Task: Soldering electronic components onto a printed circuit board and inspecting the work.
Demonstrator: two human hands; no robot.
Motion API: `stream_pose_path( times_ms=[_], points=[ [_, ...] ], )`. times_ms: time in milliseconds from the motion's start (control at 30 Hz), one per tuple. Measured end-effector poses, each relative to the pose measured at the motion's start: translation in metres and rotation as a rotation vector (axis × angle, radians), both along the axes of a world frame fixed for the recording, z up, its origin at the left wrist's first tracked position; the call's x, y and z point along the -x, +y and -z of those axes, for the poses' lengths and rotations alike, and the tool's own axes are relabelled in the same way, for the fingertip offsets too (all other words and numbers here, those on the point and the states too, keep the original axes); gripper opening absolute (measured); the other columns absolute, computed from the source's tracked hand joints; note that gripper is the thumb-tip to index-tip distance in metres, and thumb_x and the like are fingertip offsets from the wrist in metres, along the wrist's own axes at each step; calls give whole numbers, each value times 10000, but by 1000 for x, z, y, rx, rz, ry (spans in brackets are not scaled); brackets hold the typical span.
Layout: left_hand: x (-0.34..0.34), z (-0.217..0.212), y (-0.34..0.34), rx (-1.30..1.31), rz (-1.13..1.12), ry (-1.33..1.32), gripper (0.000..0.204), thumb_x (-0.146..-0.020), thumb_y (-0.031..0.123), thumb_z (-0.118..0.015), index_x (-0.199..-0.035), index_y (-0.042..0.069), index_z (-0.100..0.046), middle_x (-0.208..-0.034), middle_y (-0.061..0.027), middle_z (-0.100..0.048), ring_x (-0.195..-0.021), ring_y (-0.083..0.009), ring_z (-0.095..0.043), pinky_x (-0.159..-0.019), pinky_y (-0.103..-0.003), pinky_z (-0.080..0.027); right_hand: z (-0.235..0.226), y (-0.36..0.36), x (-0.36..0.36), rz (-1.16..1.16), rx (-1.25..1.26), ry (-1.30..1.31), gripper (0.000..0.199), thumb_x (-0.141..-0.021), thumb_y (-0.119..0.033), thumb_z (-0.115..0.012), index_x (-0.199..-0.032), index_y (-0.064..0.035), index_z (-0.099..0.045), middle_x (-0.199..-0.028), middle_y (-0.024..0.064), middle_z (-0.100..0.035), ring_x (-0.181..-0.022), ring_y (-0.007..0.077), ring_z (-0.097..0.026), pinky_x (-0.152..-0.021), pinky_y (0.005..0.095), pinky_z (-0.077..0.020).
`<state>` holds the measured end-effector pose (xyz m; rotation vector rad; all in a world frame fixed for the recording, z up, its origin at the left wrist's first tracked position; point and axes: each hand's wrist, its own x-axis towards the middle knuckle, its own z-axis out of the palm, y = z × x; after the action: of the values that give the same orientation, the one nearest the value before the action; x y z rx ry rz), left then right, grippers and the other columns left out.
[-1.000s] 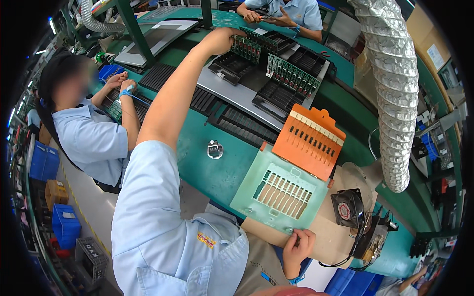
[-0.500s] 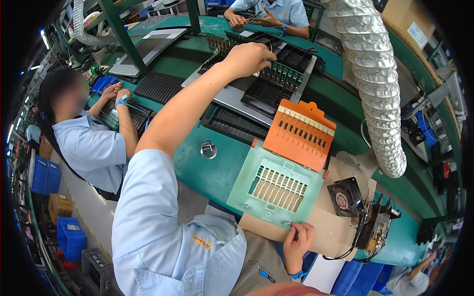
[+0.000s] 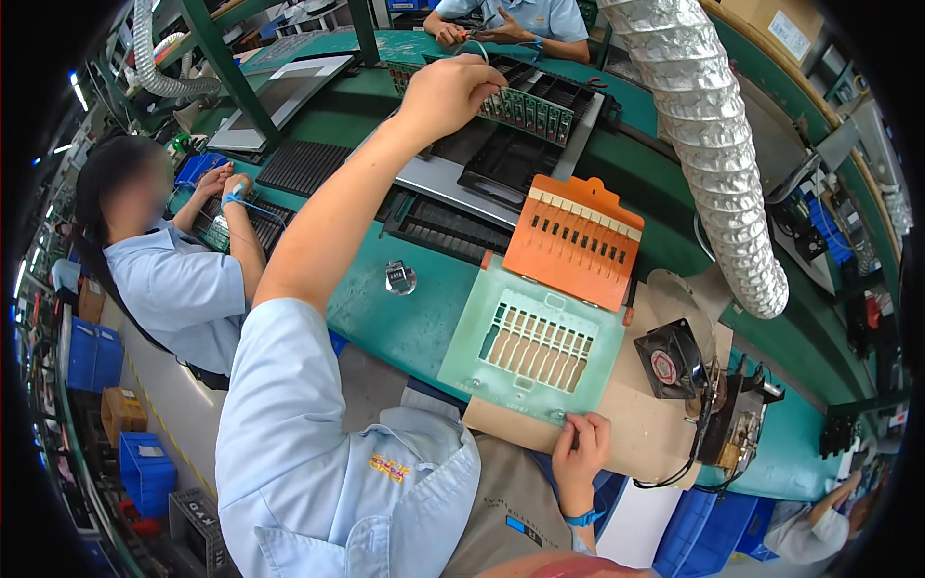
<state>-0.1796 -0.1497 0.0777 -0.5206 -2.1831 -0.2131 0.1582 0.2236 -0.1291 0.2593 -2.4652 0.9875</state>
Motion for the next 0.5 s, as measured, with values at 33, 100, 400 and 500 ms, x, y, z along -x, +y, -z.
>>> stream_pose_path(
  times_ms=[33,100,400,500],
  points=[
    [-13,-2,-2,7,4,45,100,-899,160,-721,-948,156,-807,-904,13,-722,-760,-265,-683,-667,-369,-544,0,0,-2,-7,0,4,211,-824,68,-675,-1003,-32,-727,-1011,122,-631,-827,282,-607,-727,361,-524],
    [-39,-7,-5,21,4,133,90,-885,144,-737,-938,161,-809,-879,33,-707,-715,-228,-668,-634,-331,-532,1,0,-1,-29,1,8,207,-839,84,-657,-1010,-18,-715,-1018,129,-615,-845,283,-598,-734,359,-521],
    [-192,7,21,-17,229,220,161,-833,77,-787,-965,165,-811,-871,34,-705,-582,-121,-566,-518,-256,-440,-28,-2,-5,-100,249,-181,168,-932,-24,-657,-1089,-29,-716,-1021,102,-658,-824,224,-602,-722,316,-505],
    [-240,39,41,32,330,264,129,-861,116,-750,-976,157,-792,-914,73,-718,-542,-87,-531,-479,-233,-405,-45,-8,-9,-206,490,-312,167,-992,-92,-622,-1120,-16,-700,-1006,110,-661,-808,203,-592,-696,297,-483]
  ],
)
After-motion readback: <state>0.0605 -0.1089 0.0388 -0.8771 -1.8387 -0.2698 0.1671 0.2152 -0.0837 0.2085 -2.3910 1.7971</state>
